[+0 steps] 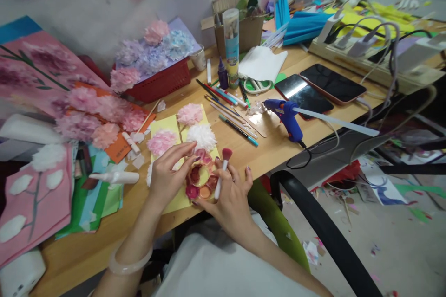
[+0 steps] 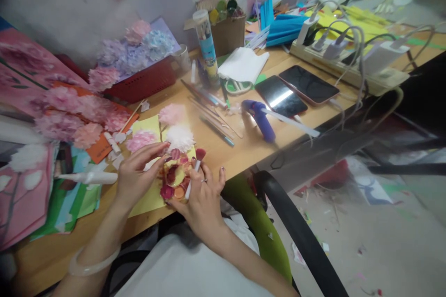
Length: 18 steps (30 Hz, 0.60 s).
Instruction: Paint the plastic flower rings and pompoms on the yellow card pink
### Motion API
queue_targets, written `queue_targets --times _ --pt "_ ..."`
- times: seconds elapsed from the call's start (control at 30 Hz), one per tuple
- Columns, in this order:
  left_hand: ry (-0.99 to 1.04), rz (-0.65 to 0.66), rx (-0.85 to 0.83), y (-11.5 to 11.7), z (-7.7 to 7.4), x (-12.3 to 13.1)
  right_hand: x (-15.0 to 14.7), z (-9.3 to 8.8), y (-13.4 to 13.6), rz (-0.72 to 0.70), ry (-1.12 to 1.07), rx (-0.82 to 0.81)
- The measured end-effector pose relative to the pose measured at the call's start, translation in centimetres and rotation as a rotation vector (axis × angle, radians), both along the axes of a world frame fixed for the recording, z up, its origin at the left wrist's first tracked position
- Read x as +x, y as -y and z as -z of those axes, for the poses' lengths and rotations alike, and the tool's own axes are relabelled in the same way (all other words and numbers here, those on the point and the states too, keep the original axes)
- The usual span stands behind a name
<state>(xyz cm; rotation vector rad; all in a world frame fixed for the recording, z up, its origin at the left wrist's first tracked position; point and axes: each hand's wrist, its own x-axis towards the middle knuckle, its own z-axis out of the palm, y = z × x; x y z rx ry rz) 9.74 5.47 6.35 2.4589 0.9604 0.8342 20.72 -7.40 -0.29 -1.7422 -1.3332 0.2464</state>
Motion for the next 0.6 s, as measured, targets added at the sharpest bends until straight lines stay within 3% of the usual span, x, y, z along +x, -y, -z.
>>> queue_targets --times 0.37,0.47,0.6 --pt "-0.068 0.179 -0.065 -0.2 1.7 0.6 0.0 0.2 0.1 0.001 0.038 -0.007" --pt "-0.054 0.161 -0.103 -0.4 1.2 0.6 0.0 0.1 0.0 0.000 0.033 -0.008" --pt "0.014 0.016 -0.135 -0.7 0.3 0.0 0.0 0.0 0.1 0.006 0.018 -0.009"
